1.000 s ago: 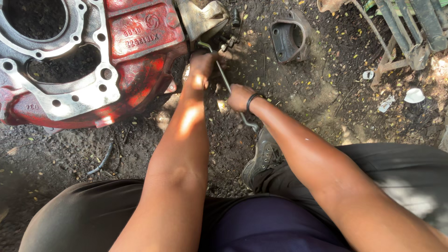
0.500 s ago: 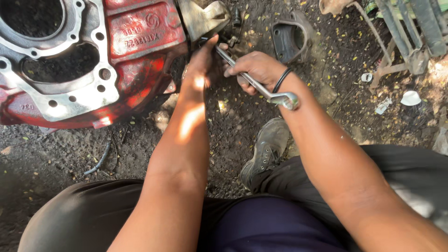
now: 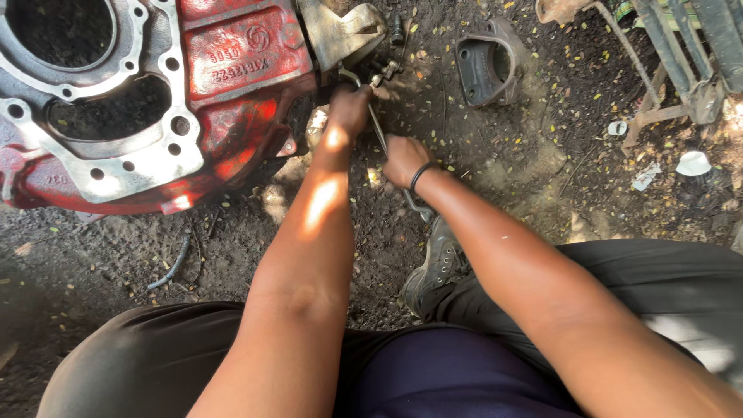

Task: The person uses a wrench to tighten bolts on a red engine block resting on the ground. They hold the engine steady with one hand while turning the wrench with the other, working on the side of the block.

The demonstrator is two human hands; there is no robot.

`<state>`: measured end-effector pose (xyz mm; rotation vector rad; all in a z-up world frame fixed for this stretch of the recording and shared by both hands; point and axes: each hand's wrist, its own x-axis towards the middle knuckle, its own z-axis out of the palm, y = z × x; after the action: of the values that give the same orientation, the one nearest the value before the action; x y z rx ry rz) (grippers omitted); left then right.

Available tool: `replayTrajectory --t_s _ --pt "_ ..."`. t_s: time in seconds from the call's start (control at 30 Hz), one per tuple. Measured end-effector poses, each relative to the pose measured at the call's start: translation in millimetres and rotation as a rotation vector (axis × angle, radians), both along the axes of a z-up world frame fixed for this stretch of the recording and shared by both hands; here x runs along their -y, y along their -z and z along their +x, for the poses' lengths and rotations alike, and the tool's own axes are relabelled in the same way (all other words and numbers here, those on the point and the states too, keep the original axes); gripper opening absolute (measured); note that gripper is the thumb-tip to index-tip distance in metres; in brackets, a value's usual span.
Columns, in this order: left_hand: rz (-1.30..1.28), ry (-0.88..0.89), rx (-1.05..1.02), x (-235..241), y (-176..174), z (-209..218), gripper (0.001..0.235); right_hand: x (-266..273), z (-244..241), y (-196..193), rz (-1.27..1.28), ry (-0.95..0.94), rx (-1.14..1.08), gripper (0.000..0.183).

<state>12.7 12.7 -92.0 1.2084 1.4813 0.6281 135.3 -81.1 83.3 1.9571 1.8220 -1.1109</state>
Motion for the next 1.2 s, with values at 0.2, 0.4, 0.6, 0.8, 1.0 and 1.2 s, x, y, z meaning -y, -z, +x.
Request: replayTrajectory --t_s 0.2,0.4,0.6,0.8,1.0,1.2 --pt "0.058 -0.088 -0.216 4.6 8.2 3.5 0.051 7.8 -4.7 21.0 0.112 0.011 0.025 0.032" --pt "0.348 0.190 -0.359 10.6 13.7 1.5 0.040 19.2 -4.9 40.6 -0.012 0.164 -0.035 0.028" --pt "0.156 0.046 -0.238 -8.7 11.8 17.8 0.042 20.6 -7.7 50.5 0.023 0.289 -0.116 0.026" --pt "-0.001 0.083 -0.233 -1.1 0.1 7.3 0.042 21.8 -0.8 32.7 -0.090 0.227 -0.002 0.025" --pt "-0.096 0.011 -0.272 1.0 -25.1 4.6 0.042 14.5 -13.3 19.8 -0.067 0.193 0.023 0.030" --pt "-0.003 -0.104 -0.308 1.7 -24.1 3.1 0.042 8.1 -9.8 11.5 -0.090 0.157 0.046 0.031"
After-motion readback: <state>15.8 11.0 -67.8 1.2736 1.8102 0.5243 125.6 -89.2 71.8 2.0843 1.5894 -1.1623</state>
